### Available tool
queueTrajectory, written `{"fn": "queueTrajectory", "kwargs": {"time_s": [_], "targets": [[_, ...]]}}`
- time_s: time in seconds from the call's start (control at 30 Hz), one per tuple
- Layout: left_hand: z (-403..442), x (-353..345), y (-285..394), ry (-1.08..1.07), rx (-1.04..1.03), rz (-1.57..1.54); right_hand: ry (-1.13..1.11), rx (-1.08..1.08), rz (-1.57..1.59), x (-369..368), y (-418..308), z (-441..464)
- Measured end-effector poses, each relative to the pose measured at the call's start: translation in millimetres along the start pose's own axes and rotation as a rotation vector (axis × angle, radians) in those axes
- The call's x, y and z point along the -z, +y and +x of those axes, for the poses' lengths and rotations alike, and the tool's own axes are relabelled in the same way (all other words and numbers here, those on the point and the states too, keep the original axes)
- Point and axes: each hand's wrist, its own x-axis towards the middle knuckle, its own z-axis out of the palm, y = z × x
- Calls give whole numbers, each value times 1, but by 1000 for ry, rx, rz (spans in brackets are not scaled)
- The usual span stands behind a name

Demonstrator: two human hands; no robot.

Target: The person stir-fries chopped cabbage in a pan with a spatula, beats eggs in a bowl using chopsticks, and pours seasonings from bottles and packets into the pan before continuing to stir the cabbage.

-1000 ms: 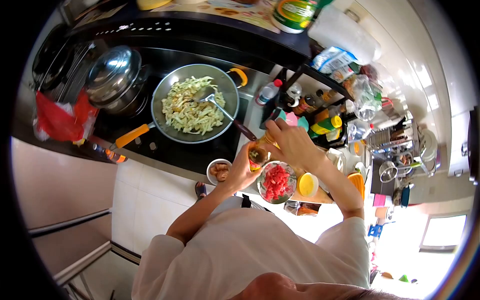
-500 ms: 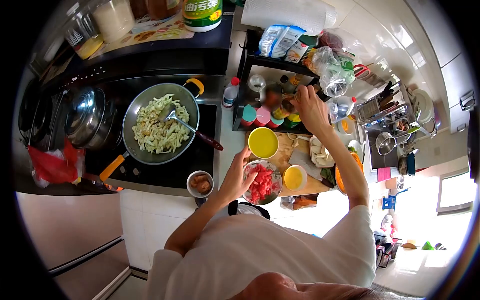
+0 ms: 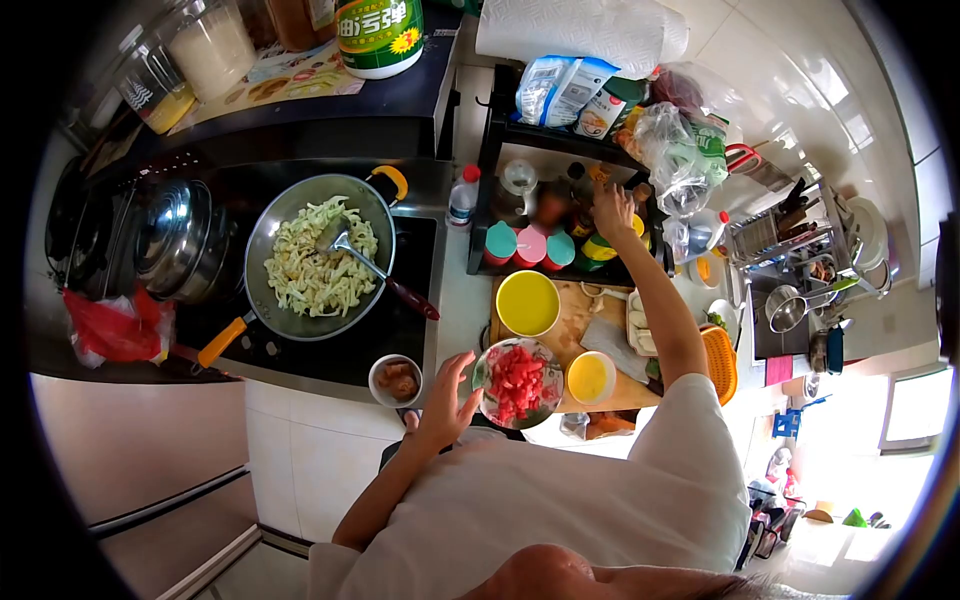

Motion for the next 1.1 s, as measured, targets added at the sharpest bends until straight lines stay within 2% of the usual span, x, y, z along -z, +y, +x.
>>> {"fn": "queueTrajectory", "kwargs": {"time_s": [0.03, 0.13, 0.23, 0.33, 0.43, 0.6, 0.73, 0.83, 0.97, 1.0, 1.1], "targets": [[-2, -1, -2, 4, 8, 5, -27, 27, -45, 0, 0, 4], [-4, -2, 1, -15, 27, 14, 254, 111, 143, 27, -17, 23], [-4, -3, 5, -39, 21, 23, 162, 34, 209, 22, -32, 46], [-5, 1, 9, -36, 3, 23, -128, -124, 272, 20, -43, 53], [-12, 4, 4, -20, 0, 28, -239, -125, 373, 33, -45, 44], [-16, 12, 0, -24, -41, 24, 132, 147, 263, 52, -53, -23], [6, 18, 3, -24, -94, -9, 224, 365, 355, 148, -64, -71], [39, 13, 5, 8, -170, 5, 169, 408, 524, 236, -75, -98], [87, 9, 31, 135, -272, 65, -111, 457, 753, 304, -98, -124], [89, 11, 36, 155, -274, 61, -156, 479, 801, 315, -108, -129], [71, 30, 40, -81, -57, -257, -226, 509, 826, 336, -139, -138]]}}
